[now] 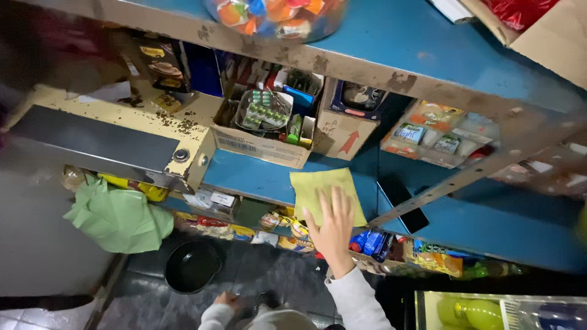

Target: The person wipes the surfaces of blue metal shelves with a yellow cloth, moving items like a phone and boxes of food to reach different areas.

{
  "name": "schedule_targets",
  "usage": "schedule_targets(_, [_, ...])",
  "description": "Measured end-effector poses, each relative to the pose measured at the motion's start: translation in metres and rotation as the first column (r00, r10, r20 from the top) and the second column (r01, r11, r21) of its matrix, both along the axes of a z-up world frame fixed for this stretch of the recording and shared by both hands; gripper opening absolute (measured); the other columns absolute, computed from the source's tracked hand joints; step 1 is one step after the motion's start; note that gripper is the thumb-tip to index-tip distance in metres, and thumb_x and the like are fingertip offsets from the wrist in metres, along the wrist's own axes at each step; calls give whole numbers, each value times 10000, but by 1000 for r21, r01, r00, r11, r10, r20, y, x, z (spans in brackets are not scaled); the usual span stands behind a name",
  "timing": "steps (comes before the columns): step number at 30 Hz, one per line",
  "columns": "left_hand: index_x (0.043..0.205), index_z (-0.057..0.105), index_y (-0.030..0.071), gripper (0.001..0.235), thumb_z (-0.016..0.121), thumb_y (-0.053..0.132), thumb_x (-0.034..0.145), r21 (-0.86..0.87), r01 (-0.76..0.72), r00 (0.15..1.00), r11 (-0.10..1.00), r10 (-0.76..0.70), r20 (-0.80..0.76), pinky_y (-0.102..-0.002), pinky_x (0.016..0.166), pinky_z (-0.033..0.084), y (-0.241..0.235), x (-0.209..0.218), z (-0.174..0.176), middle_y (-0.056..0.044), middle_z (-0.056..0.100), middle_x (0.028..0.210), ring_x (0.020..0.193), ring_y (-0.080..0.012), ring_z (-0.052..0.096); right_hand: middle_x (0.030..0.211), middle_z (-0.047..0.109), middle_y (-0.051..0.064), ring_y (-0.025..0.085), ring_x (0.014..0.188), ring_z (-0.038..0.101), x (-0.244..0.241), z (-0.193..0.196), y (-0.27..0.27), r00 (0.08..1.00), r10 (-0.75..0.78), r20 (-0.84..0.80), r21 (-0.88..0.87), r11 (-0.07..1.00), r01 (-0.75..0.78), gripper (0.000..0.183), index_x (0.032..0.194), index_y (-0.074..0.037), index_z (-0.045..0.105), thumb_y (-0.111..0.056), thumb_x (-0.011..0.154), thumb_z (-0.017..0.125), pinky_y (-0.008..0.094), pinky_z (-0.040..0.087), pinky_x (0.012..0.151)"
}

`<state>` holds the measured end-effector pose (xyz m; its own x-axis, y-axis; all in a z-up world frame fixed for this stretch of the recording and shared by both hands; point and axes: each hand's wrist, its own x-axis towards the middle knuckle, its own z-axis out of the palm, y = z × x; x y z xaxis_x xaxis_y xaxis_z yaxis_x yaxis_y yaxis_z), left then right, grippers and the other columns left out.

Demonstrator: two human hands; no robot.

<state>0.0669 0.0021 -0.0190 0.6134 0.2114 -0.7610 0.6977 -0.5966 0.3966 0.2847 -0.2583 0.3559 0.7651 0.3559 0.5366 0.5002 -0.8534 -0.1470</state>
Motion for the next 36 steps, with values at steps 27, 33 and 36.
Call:
schedule_targets(27, [1667, 552, 250, 620, 627, 456, 1088, 673, 130, 16, 728, -681, 732, -637, 1379, 211, -140, 275, 243, -39, 544, 1738, 1659, -334, 419, 1721, 396, 355, 492, 1615, 441, -29, 63, -127, 978, -148, 145, 615, 788, 28, 829, 1806, 3, 96, -332, 1213, 568, 594, 364, 1341])
schedule_targets(33, [1603, 629, 204, 633, 667, 277, 976, 660, -68, 118, 748, -651, 750, -601, 1269, 394, 0, 257, 244, -110, 599, 1679, 1522, -382, 560, 1413, 507, 363, 556, 1252, 584, -9, 54, -131, 985, -149, 88, 479, 873, 89, 704, 1620, 156, 421, -405, 1208, 530, 604, 502, 993])
schedule_targets(36, [1561, 648, 161, 526, 598, 337, 1069, 639, -141, 194, 756, -612, 766, -601, 1330, 336, 45, 244, 258, -129, 619, 1647, 1561, -391, 524, 1411, 493, 354, 564, 1291, 577, 1, 70, -127, 990, -101, 100, 509, 860, 37, 663, 1603, 152, 414, -365, 1212, 553, 610, 500, 1037])
